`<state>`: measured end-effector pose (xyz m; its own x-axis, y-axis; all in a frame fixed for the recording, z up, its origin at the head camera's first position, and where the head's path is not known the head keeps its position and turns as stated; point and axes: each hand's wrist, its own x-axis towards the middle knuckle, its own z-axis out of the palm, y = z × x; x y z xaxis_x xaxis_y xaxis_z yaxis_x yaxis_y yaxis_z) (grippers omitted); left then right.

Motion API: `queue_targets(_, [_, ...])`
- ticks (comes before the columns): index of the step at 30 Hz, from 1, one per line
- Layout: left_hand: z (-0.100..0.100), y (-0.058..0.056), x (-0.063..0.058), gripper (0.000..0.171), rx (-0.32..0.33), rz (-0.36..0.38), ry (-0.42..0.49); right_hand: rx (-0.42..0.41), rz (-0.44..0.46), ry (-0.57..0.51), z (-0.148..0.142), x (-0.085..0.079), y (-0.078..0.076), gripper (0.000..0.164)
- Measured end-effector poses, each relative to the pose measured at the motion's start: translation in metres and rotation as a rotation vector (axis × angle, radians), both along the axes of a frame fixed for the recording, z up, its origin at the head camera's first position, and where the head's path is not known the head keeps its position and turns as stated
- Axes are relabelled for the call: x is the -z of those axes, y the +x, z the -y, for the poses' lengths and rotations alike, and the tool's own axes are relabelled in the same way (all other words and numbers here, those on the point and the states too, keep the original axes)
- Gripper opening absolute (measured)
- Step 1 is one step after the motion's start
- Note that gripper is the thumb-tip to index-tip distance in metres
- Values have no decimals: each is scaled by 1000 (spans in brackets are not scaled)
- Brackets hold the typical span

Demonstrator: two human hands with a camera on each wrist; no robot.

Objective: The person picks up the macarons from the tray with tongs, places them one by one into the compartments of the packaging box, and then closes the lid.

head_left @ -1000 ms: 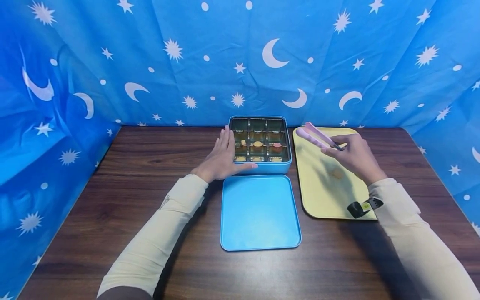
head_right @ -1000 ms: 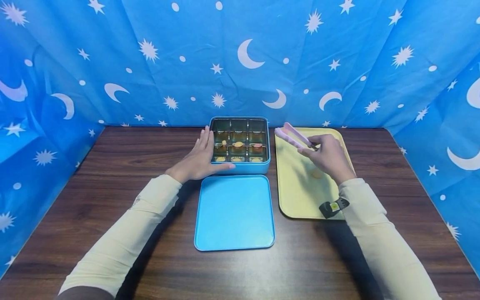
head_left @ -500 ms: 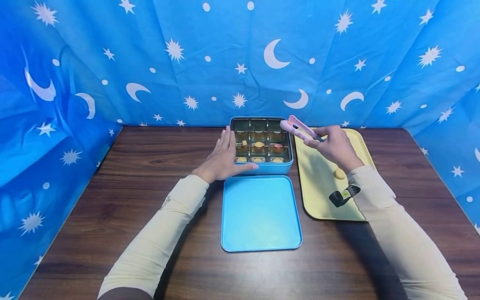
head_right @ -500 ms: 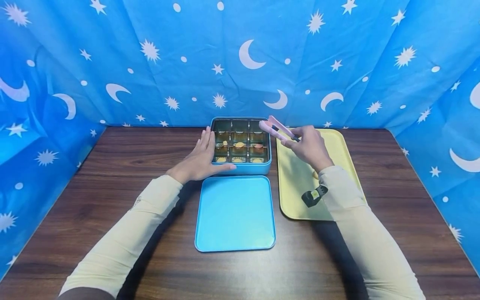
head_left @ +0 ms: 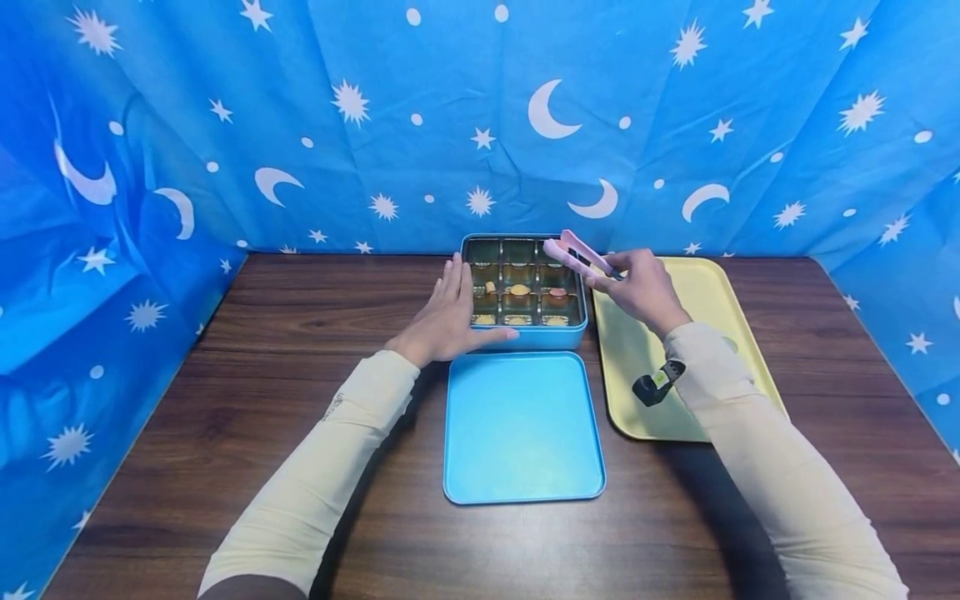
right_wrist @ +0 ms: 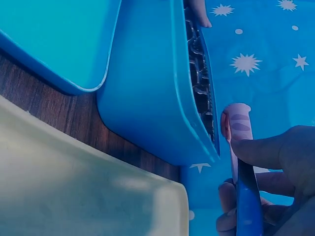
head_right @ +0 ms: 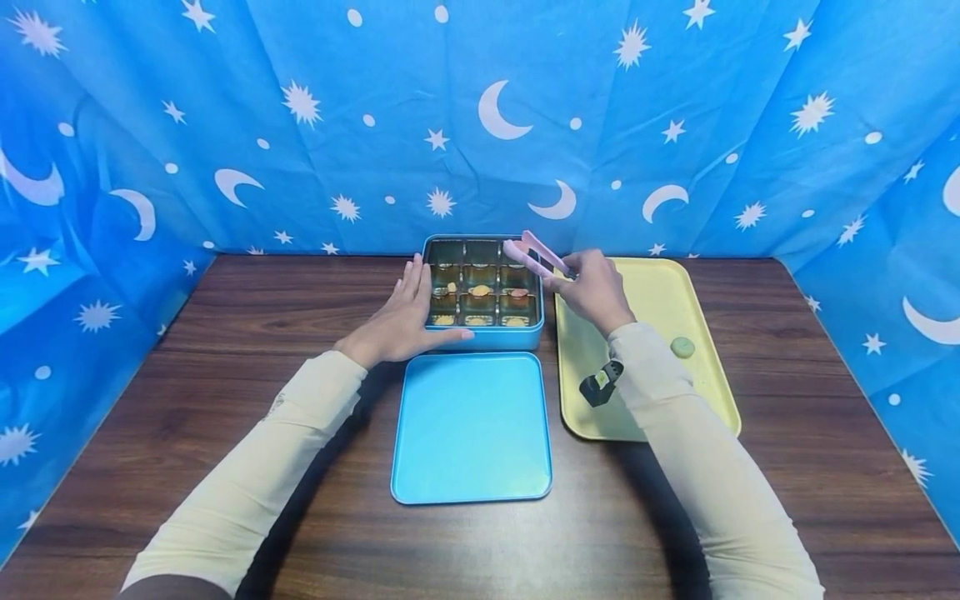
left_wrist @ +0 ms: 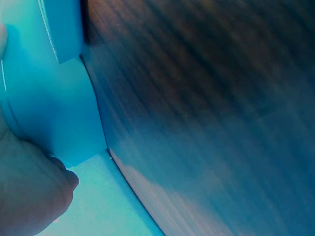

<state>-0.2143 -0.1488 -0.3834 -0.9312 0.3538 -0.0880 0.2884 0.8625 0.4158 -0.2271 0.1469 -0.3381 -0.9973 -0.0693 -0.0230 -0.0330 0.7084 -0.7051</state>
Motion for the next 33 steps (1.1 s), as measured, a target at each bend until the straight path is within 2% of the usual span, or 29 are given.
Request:
queue_targets(9, [-1, 0, -2, 137, 2, -3, -13, -3, -7, 16, 3, -3, 0, 43])
queue_targets(15, [-3, 1, -3, 137, 9, -13, -8, -1, -39, -5, -9, -13, 11, 47])
queue_targets(23, [-2, 2, -2, 137, 9, -2, 0, -10, -101, 36, -45, -17, 37, 52])
queue_targets(33, [0, 2, -2, 135, 15, -12, -9, -6, -120, 140, -93, -7, 78, 54])
